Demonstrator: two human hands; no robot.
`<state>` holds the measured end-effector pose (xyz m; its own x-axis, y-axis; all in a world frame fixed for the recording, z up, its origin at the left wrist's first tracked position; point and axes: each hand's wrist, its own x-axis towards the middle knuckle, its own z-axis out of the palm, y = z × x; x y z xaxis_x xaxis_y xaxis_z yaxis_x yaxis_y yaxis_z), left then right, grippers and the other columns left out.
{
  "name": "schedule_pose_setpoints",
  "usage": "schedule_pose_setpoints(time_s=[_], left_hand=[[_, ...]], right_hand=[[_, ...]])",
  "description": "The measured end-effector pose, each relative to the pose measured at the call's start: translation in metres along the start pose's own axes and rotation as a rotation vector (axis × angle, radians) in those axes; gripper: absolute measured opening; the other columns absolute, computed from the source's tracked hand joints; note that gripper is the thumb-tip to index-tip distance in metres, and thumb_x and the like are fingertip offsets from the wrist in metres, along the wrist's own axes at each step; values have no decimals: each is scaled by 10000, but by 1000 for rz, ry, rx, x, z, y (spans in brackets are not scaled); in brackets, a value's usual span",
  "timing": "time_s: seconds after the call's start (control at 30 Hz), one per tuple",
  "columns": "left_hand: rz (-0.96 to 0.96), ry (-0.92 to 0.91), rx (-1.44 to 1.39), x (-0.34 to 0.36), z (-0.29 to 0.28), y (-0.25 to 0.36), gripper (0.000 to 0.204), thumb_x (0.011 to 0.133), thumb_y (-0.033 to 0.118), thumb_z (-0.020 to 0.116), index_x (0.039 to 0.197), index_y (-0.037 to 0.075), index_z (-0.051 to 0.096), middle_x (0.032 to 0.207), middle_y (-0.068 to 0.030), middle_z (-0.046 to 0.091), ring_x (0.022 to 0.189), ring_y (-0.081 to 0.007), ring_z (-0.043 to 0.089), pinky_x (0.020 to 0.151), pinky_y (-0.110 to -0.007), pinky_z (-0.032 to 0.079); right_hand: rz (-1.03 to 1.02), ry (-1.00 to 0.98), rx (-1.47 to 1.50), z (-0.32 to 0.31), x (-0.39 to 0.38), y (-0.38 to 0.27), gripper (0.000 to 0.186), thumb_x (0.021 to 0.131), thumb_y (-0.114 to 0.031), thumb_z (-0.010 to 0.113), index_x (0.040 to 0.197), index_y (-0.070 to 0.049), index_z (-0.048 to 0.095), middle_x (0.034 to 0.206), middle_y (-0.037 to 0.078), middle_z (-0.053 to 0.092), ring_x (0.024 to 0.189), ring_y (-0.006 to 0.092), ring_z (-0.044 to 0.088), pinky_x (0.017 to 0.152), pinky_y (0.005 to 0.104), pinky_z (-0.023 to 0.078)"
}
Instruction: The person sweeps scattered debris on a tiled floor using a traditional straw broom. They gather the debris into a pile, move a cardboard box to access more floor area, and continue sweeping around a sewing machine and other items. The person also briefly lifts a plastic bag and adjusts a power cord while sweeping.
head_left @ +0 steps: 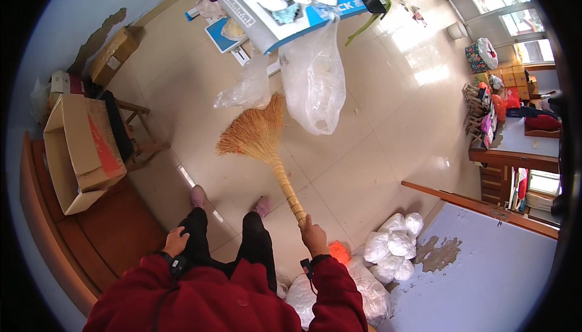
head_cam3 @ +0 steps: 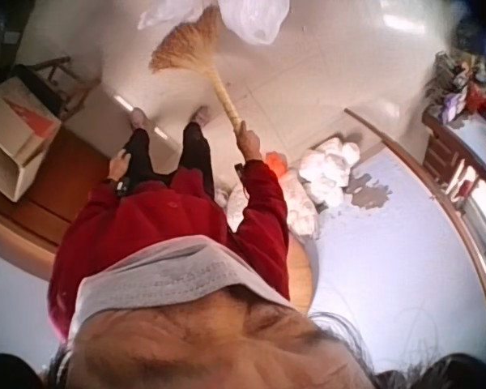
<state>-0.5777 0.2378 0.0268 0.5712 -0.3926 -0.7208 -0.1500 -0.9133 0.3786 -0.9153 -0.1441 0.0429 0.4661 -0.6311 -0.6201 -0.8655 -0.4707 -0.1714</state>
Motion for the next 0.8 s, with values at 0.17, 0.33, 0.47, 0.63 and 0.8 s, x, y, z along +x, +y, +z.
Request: schedule_pose_setpoints(time_s=[0.17,0.33,0.47,0.63,0.8], left_hand=[[223,28,115,-11,14,63,436,827,257,617,1177,2,569,1193,-210,571,1147,-368,514,1002,-403,401],[461,-77,90,19,0,140,464,823,224,621,1218,-4,535,1241,-216,526,1165,-373,488,1015,-393,389],[800,-44,164,78,-14,242,586,804,190,642,1310,-16,432,1281,-222,481,1185,-379,460,1005,-408,393],[1225,28,357,131,-22,401,752,739,169,699,1391,25,353,1402,-191,362,1254,-382,402,1058,-423,342],[1490,51,663,155,11,520,880,710,194,736,1445,56,272,1481,-161,271,1358,-351,284,1141,-462,191]], right_hand=[[-100,92,-3,-20,40,10,502,913,-424,520,1267,-79,434,685,207,611,596,391,625,519,486,502],[-100,146,-20,-32,122,16,472,899,-387,564,1244,-79,468,695,191,623,629,378,632,540,479,500],[12,150,49,-11,114,10,466,903,-405,547,1228,-76,490,689,181,632,634,373,634,549,491,493],[145,31,198,29,67,-23,501,907,-441,519,1242,-73,457,722,209,646,664,397,635,570,526,476],[193,26,276,52,64,-50,519,902,-420,527,1265,-58,448,736,211,652,681,401,645,588,508,500]])
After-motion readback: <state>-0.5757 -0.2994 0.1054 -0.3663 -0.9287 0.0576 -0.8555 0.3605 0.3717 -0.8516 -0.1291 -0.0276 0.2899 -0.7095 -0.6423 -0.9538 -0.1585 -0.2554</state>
